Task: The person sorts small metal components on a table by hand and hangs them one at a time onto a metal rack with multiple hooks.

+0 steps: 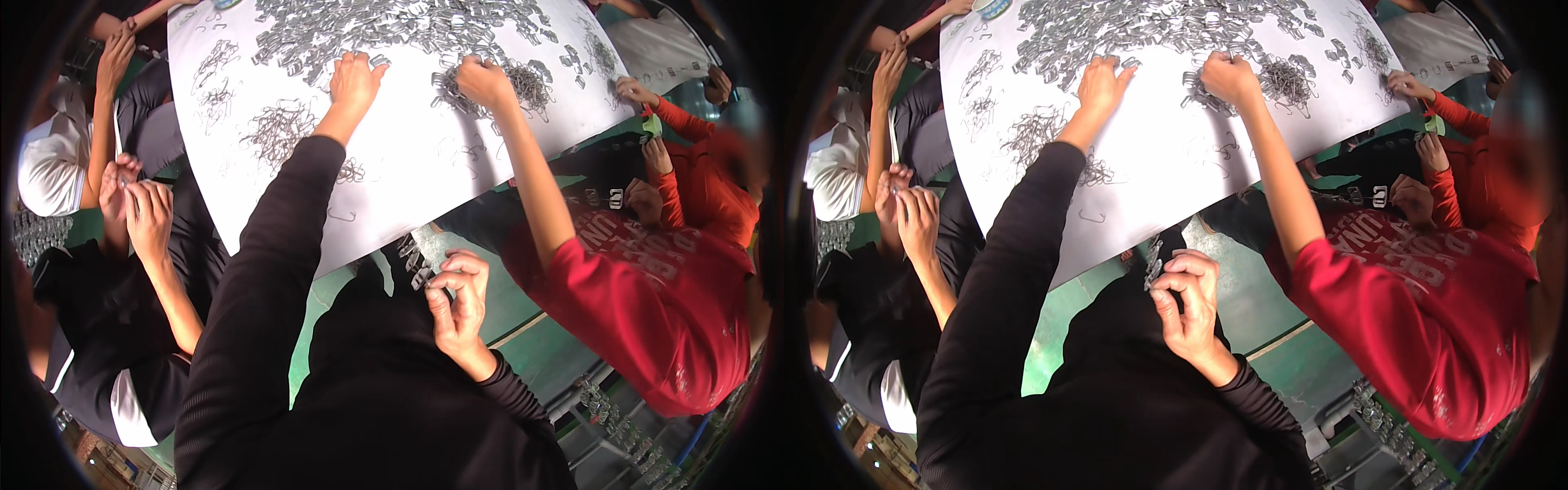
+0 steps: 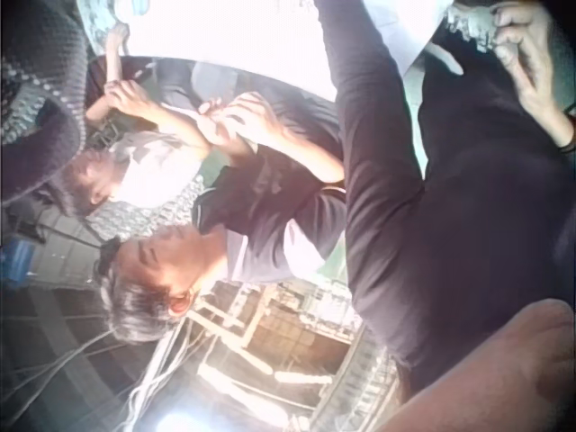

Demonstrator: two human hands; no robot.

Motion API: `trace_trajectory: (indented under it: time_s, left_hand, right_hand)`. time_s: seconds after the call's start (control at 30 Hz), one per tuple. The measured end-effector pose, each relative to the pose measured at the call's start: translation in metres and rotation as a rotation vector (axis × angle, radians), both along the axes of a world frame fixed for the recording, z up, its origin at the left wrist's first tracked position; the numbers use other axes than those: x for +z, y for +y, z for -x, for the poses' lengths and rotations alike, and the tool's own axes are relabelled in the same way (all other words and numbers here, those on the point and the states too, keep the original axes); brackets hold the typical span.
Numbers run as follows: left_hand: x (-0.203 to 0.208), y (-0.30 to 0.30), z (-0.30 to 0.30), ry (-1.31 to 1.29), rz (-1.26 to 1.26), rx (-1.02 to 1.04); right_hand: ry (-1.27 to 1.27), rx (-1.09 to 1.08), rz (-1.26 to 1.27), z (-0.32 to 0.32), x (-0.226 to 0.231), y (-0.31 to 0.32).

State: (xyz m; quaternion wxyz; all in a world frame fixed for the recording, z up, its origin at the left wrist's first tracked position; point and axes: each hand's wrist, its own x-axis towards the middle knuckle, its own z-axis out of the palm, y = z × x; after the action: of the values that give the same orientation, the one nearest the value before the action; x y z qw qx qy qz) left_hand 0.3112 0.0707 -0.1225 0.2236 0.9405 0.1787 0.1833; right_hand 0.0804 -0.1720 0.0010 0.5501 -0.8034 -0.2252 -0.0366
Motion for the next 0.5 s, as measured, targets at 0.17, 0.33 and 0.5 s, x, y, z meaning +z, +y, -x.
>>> trace_trajectory:
  time_s: [0.17, 0.33, 0.5]
  left_hand:
    - [-0.016, 0.008, -0.034, -0.026, 0.025, -0.085]
    - [0.02, -0.022, 0.004, 0.062, 0.454, -0.317]
    - [0.087, -0.035, 0.12, 0.053, 0.962, -0.526]
  right_hand:
    - [0.035, 0.064, -0.013, -0.002, 0.001, 0.0]
    - [0.077, 0.043, -0.048, -0.001, -0.001, -0.009]
    - [0.074, -0.028, -0.064, 0.003, -0.002, -0.005]
